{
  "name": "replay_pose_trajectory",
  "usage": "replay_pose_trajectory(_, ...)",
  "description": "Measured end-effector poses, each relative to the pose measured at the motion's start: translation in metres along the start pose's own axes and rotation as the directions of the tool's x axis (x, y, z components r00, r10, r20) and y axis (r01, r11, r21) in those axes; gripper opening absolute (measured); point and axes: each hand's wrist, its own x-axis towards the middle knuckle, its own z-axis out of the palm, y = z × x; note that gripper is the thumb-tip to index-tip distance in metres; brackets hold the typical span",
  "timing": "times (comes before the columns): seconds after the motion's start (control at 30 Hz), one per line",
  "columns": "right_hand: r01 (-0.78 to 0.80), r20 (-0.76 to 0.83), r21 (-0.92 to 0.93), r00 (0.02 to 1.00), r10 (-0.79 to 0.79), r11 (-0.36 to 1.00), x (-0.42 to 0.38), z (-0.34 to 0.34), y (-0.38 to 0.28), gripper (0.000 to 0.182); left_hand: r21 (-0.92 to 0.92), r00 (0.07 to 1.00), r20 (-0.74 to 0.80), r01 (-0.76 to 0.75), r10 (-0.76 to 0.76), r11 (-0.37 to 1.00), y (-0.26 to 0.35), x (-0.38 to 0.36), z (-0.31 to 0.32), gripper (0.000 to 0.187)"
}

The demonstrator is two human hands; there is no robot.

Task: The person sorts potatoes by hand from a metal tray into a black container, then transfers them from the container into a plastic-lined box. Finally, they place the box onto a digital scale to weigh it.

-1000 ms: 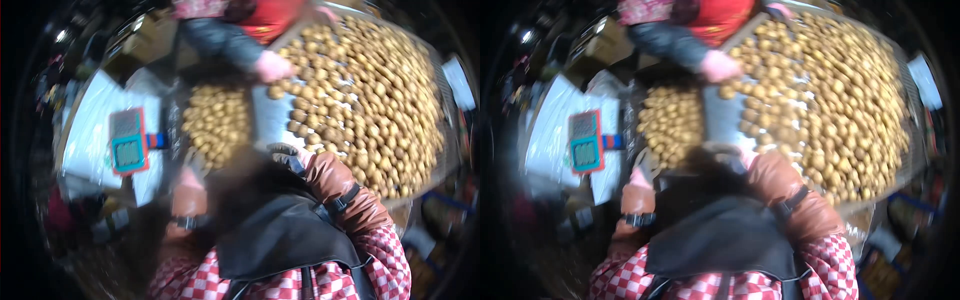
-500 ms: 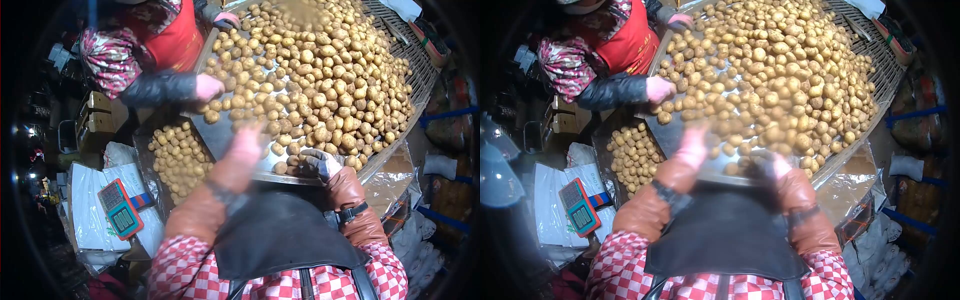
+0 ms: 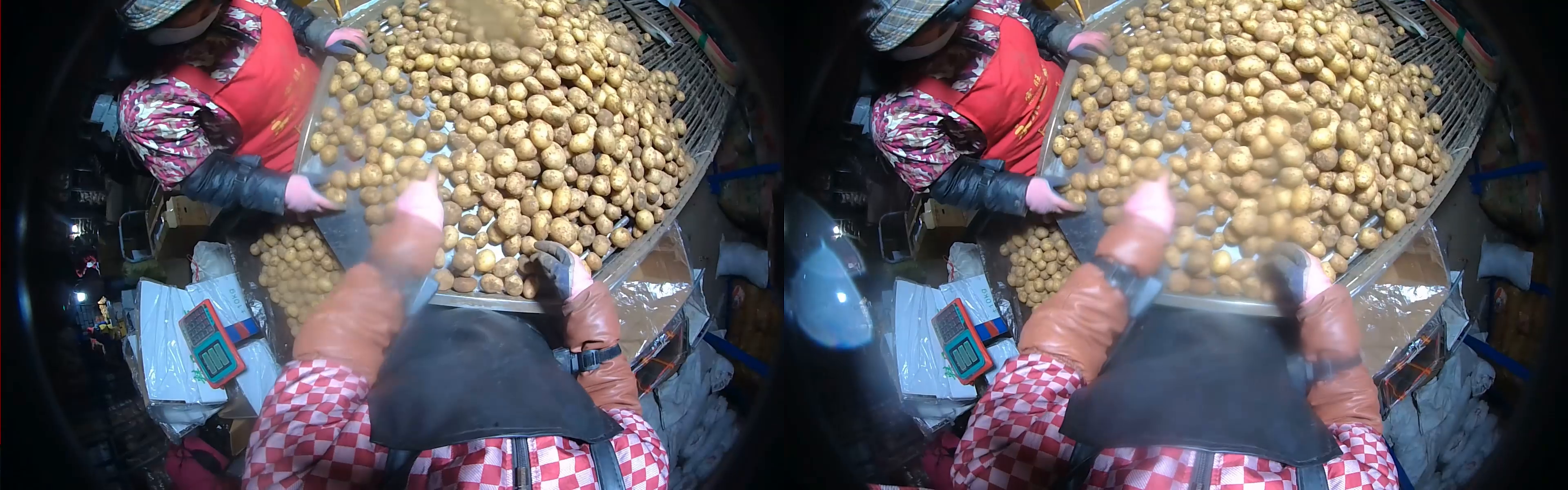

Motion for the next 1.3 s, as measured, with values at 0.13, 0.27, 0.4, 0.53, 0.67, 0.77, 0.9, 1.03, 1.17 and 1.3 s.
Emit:
replay_pose_trajectory(0.13,0.164,0.012,-0.177,0.986,-0.165,0.970,-0.004,-0.001,-0.009,0.035,0.031,1.000,0.000,-0.015,0.015,0.999,0.009,0.027,-0.005,0.066)
replay_pose_trajectory(0.27,-0.090,-0.065,0.161,0.993,0.102,0.983,-0.014,0.014,-0.036,0.041,0.072,0.998,-0.032,-0.043,0.046,0.996,-0.013,0.040,0.009,0.064)
replay_pose_trajectory(0.4,-0.054,0.074,-0.380,0.993,0.088,0.924,0.020,0.045,-0.053,0.048,0.008,0.997,-0.010,-0.079,0.079,0.997,-0.024,0.033,0.022,0.056)
replay_pose_trajectory(0.53,-0.035,-0.041,-0.355,0.999,0.022,0.934,0.060,0.059,-0.064,0.054,0.093,0.999,0.003,-0.040,0.040,0.995,-0.015,0.041,0.012,0.052)
replay_pose_trajectory(0.67,0.207,-0.456,0.208,0.885,-0.092,0.956,0.053,0.041,-0.070,0.052,0.090,0.999,0.023,-0.042,0.040,0.995,-0.015,0.058,0.021,0.046)
replay_pose_trajectory(0.77,0.425,-0.623,0.053,0.721,-0.303,0.904,0.048,0.006,-0.058,0.045,0.102,0.994,0.030,-0.110,0.108,0.989,-0.037,0.077,0.044,0.042)
replay_pose_trajectory(0.9,0.025,-0.382,-0.517,0.888,-0.257,0.855,0.022,0.043,-0.056,0.028,0.179,0.990,0.119,-0.093,0.072,0.979,-0.018,0.066,0.031,0.040)
replay_pose_trajectory(1.03,0.101,-0.174,-0.519,0.960,-0.220,0.849,0.044,0.095,-0.026,0.028,0.095,0.997,0.064,-0.057,0.051,0.994,-0.005,0.043,0.009,0.035)
replay_pose_trajectory(1.17,0.211,-0.028,-0.600,0.959,-0.284,0.772,0.057,0.090,-0.007,0.031,-0.045,0.995,0.001,-0.098,0.098,0.994,-0.020,0.028,0.002,0.031)
replay_pose_trajectory(1.3,-0.156,-0.030,0.625,0.974,0.224,0.764,0.047,0.115,-0.070,0.042,-0.365,0.977,0.208,0.035,0.045,0.930,-0.005,0.000,-0.001,0.040)
